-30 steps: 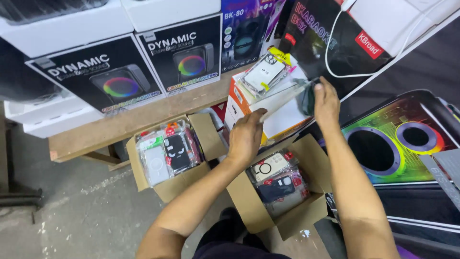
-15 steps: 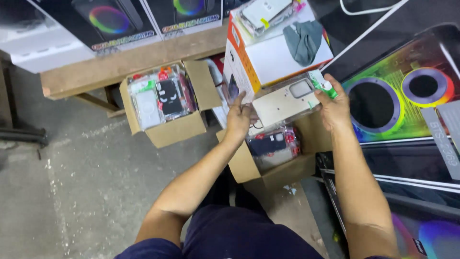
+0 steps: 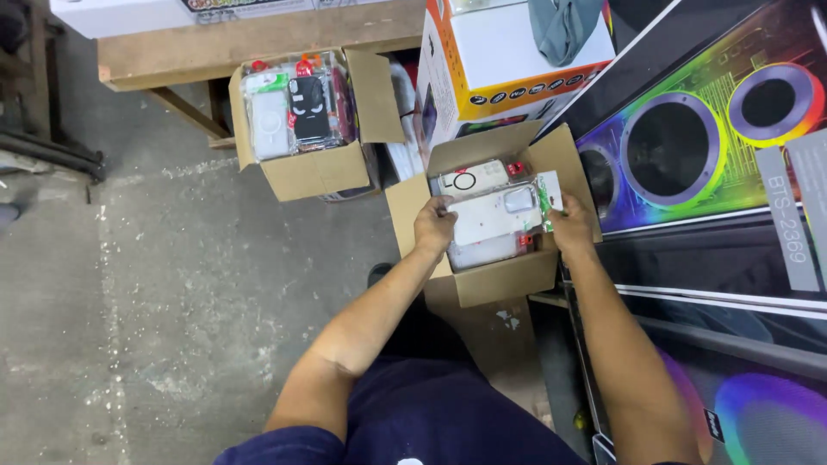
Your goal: Sort and organize various packaged phone cases and small electronics from one cardboard box to another in a stockroom.
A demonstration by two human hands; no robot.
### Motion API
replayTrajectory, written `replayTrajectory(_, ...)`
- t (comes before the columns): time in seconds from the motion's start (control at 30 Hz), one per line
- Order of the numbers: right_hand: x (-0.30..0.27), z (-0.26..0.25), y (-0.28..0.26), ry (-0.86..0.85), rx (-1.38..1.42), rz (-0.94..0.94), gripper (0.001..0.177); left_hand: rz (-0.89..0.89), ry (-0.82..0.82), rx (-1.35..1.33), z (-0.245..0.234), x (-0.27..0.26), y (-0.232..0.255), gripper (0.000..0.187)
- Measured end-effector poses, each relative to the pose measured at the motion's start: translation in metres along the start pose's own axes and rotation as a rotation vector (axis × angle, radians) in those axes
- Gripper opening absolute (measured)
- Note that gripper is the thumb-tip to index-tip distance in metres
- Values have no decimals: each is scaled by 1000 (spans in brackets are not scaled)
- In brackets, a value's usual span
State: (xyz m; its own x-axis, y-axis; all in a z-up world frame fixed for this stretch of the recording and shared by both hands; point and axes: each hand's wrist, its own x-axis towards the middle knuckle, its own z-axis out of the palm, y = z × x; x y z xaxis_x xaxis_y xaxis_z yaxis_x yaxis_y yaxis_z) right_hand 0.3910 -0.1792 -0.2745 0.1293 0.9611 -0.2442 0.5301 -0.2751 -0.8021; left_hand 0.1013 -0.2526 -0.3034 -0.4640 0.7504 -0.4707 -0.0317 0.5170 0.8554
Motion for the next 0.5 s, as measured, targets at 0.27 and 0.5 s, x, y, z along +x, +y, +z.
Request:
replayTrajectory(0.27,-7,18,42,66,-42,0,26,-19,21,253,-6,-56,18,32)
replayTrajectory(0.5,6,38,118,-159,-324,202,63,-153,-72,286,11,-12,-87,64)
